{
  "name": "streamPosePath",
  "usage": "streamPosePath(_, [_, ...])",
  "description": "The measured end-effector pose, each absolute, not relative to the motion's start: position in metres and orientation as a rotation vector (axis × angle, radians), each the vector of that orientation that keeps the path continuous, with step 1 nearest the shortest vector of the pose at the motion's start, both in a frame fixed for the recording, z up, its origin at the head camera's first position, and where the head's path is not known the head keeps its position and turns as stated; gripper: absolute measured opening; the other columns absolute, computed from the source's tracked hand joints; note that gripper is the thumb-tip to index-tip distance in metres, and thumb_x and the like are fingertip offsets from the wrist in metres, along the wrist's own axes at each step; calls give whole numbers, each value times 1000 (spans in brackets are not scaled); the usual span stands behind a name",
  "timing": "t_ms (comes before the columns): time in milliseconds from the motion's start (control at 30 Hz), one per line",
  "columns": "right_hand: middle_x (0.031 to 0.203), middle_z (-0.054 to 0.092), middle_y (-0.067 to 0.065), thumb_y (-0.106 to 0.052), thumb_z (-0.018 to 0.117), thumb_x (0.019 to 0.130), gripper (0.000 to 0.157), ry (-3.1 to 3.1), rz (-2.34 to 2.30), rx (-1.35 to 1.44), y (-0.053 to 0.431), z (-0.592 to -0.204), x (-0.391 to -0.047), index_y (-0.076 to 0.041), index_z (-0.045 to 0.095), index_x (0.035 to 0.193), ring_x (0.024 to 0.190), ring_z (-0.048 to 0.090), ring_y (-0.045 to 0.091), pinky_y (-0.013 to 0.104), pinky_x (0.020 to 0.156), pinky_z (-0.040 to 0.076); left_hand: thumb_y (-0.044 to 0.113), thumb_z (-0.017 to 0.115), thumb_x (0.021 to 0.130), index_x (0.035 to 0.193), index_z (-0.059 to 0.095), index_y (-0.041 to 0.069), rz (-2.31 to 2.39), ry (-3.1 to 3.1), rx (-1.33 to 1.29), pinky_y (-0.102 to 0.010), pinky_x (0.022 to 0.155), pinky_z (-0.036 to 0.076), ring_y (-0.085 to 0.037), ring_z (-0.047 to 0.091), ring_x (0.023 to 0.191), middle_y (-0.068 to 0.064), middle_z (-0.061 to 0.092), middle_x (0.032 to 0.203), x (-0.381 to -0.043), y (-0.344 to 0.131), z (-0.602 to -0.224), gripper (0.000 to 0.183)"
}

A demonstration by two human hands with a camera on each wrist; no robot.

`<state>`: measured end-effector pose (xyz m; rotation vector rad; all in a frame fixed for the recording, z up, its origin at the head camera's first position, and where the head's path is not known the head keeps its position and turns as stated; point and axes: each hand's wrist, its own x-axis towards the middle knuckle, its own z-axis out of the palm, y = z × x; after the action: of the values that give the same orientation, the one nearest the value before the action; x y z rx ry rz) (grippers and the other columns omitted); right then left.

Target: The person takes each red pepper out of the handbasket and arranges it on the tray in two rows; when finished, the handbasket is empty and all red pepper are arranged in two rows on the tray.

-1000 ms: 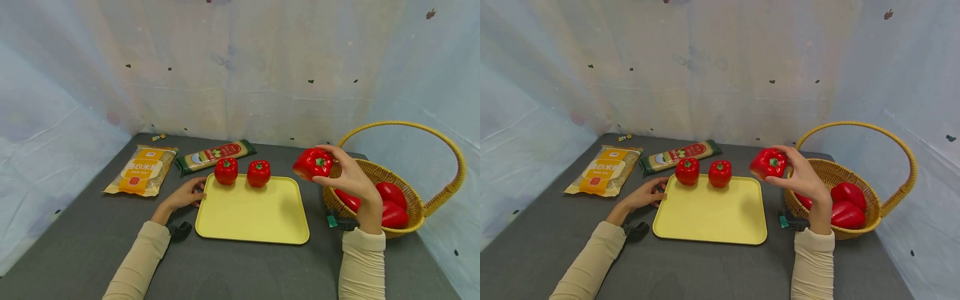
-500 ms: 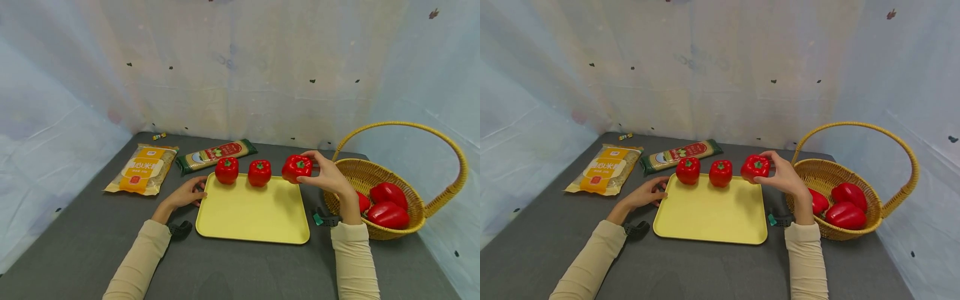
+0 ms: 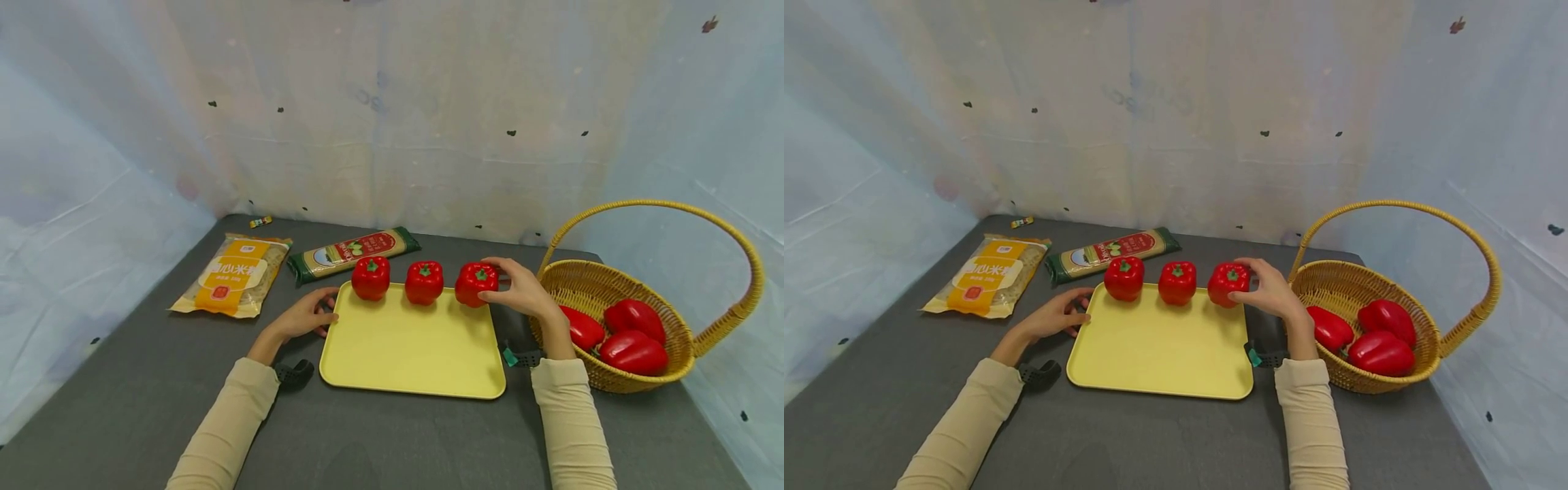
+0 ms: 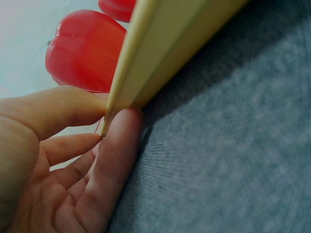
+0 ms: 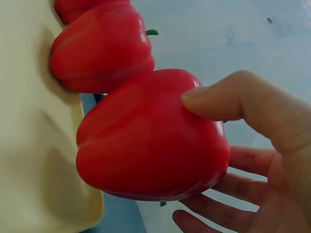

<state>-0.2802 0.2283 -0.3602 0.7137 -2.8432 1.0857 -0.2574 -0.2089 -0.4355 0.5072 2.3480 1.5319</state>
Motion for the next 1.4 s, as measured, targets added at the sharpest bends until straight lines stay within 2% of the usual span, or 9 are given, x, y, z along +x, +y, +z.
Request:
streamPosePath(300, [131, 46, 20, -22, 75, 80, 70, -2883, 1181, 667, 226, -369, -283, -2, 37, 136, 117, 48, 37, 51, 99, 41, 5, 58, 91, 144, 25, -5, 1540, 2345, 512, -32, 56, 56, -21, 50, 70, -24, 42, 114, -255, -208, -434, 63])
streamPosePath(600, [133, 40, 31, -5, 68, 83, 64, -2875, 1238, 665, 212, -344, -262, 11, 34, 135, 119, 43, 46, 56, 100, 37, 7, 58, 92, 144, 27, -2, 1519, 2370, 506, -32, 58, 56, -20, 50, 70, -20, 43, 113, -257, -208, -434, 61])
streamPosePath(867, [138, 39, 24, -15, 70, 85, 68, -2871, 1219, 680, 224, -372, -286, 2, 34, 140, 123, 42, 42, 53, 101, 37, 7, 58, 92, 144, 27, -2, 1514, 2372, 495, -31, 57, 56, -19, 50, 69, -19, 44, 112, -257, -208, -433, 61])
streamPosePath(1200, [140, 37, 22, -18, 73, 82, 75, -2852, 1231, 704, 225, -374, -288, -2, 31, 142, 123, 41, 41, 55, 101, 36, 8, 59, 92, 144, 27, -2, 1515, 2370, 497, -32, 58, 56, -20, 50, 70, -19, 44, 113, -256, -208, -434, 62])
streamPosePath(1400, [142, 35, 20, -24, 75, 80, 79, -2820, 1168, 680, 225, -374, -288, -5, 31, 143, 127, 36, 40, 57, 104, 31, 8, 59, 92, 144, 28, -2, 1517, 2372, 506, -33, 58, 56, -21, 49, 70, -20, 43, 113, -257, -207, -435, 61])
